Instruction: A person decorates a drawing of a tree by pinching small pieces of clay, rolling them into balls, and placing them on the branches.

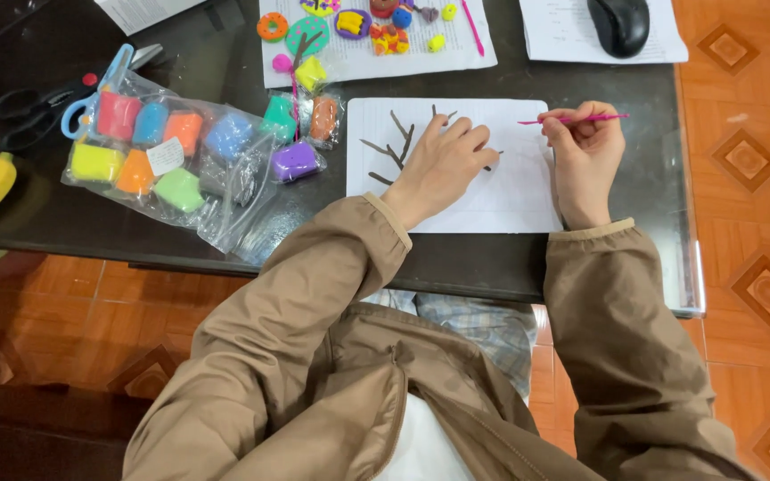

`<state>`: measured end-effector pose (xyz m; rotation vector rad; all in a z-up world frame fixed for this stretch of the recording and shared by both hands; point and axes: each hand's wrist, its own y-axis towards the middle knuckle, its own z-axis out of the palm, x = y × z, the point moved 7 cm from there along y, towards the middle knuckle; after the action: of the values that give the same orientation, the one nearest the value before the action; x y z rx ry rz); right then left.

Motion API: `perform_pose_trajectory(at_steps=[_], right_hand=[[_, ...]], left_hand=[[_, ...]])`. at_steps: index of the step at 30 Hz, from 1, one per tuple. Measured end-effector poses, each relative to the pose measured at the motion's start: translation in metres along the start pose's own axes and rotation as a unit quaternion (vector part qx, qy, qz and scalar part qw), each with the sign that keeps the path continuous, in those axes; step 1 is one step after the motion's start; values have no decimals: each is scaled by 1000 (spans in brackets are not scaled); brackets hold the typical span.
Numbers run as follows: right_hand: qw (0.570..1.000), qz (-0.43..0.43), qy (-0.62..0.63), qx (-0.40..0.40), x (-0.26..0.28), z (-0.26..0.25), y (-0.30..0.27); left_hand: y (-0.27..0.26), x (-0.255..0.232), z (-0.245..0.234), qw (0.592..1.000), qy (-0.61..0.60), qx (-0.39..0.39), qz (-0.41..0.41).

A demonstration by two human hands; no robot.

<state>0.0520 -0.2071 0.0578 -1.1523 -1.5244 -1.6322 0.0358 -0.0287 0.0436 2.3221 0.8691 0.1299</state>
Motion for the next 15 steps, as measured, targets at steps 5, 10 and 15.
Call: perform_pose_trajectory(at_steps=[5, 10, 15], right_hand=[[999, 29, 17, -15, -4, 0, 0], [1000, -13, -8, -3, 1, -1, 1], [1000, -10, -9, -2, -2, -3, 2]], left_hand=[[6, -2, 3, 999, 32, 27, -19], [8, -1, -4, 999, -17, 29, -41], [6, -4, -1, 1000, 3, 23, -21]])
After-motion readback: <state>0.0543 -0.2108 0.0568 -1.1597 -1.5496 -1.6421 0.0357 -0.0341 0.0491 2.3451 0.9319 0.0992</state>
